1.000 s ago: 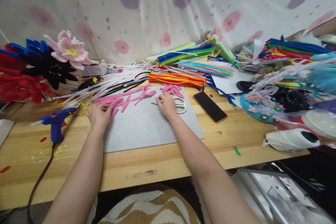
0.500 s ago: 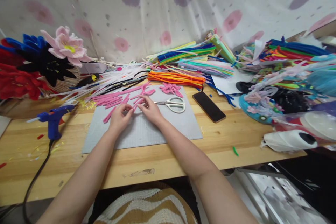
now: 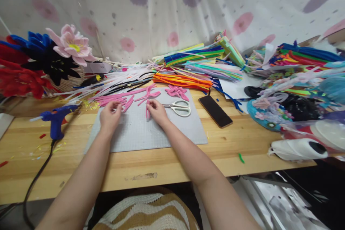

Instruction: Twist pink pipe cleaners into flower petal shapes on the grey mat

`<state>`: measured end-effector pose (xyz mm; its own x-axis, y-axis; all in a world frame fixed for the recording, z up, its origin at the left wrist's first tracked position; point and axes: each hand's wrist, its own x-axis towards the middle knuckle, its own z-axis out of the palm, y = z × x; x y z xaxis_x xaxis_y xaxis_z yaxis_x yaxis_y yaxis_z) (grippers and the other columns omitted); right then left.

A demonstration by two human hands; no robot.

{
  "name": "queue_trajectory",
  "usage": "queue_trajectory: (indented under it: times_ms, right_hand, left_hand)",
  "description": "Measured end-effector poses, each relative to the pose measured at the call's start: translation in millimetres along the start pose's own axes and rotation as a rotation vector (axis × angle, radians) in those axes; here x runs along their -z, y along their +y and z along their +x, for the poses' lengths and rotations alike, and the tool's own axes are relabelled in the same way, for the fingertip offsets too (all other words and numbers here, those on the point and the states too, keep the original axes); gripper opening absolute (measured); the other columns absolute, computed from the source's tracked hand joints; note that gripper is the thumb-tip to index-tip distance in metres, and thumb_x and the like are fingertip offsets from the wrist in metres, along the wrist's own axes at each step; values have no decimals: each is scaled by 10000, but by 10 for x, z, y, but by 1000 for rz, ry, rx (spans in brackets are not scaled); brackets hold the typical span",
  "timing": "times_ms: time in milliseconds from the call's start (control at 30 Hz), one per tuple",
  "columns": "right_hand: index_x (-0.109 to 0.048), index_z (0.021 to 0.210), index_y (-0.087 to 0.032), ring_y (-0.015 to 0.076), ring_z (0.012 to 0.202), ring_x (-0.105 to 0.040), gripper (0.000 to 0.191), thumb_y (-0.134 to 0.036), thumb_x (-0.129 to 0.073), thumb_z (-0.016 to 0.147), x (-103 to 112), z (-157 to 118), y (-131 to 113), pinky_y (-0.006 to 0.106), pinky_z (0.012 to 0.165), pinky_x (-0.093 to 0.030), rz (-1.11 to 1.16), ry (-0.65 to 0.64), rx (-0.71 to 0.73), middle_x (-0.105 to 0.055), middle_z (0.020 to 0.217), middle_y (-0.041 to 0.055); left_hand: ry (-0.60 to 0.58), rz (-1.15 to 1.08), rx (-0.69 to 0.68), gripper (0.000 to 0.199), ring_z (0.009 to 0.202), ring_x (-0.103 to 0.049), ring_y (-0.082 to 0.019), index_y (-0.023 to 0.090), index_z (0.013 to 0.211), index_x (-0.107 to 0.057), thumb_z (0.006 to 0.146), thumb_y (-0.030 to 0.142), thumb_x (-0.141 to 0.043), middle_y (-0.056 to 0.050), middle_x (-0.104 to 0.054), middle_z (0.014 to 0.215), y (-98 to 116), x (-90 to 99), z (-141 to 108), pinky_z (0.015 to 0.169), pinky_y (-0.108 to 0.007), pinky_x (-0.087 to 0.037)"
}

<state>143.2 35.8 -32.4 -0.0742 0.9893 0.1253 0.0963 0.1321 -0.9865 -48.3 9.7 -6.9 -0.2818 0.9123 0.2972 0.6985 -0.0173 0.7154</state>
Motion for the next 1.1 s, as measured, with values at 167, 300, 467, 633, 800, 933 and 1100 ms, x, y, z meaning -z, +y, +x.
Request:
queue_trajectory:
  times_ms: [167,300,467,633,800,933,1100]
  right_hand:
    - [-550,947,-179,95,607,-475,240,-283,-519,733,-7,-35,-10,232,621,-385,-168,-10,33,-505,669,-37]
    - [-547,1087,-162,104,667,-527,362,-237,-534,733,-15,-58,-40,252,684,-417,-246,-52,62,-588,789,6]
    - [-601,998,-156,100,678,-528,287,-212,-544,722,10,-39,-50,285,733,-452,-329,63,104,-558,968,69]
    - [-607,978,-175,97,663,-527,269,-184,-536,718,31,-20,-21,286,705,-472,-307,78,99,-542,973,67]
    - [-611,963,-180,91,647,-516,260,-174,-525,718,25,-31,-11,276,679,-473,-323,63,105,-545,972,63]
    - [-606,974,-178,98,658,-522,254,-202,-527,733,53,-45,-43,269,664,-469,-329,56,121,-548,967,66]
    - [-549,1115,-192,132,681,-517,326,-250,-496,798,175,15,-246,285,674,-446,-508,105,290,-563,960,77]
  left_hand:
    - [104,159,113,226,816,-580,-200,184,921,-604,774,296,-473,-59,-644,856,-176,201,164,754,-324,-422]
    - [75,269,-59,232,939,-538,-240,173,924,-611,790,283,-456,-99,-622,933,-135,102,341,849,-368,-388]
    - [-126,479,-220,226,980,-518,-284,176,913,-633,756,234,-482,-139,-589,992,36,-123,699,839,-391,-380]
    - [-333,725,-352,243,972,-516,-317,138,857,-643,776,185,-418,-185,-587,963,76,-234,899,803,-402,-378]
    - [-272,731,-382,318,989,-513,-301,107,1005,-582,783,106,-354,-197,-575,1003,97,-119,1001,826,-383,-365]
    - [-144,657,-275,300,905,-555,-275,130,1029,-542,838,159,-313,-159,-597,937,272,142,1085,781,-360,-384]
    - [-164,584,-418,223,879,-568,-260,170,956,-559,829,241,-390,-107,-608,903,496,400,947,754,-333,-390]
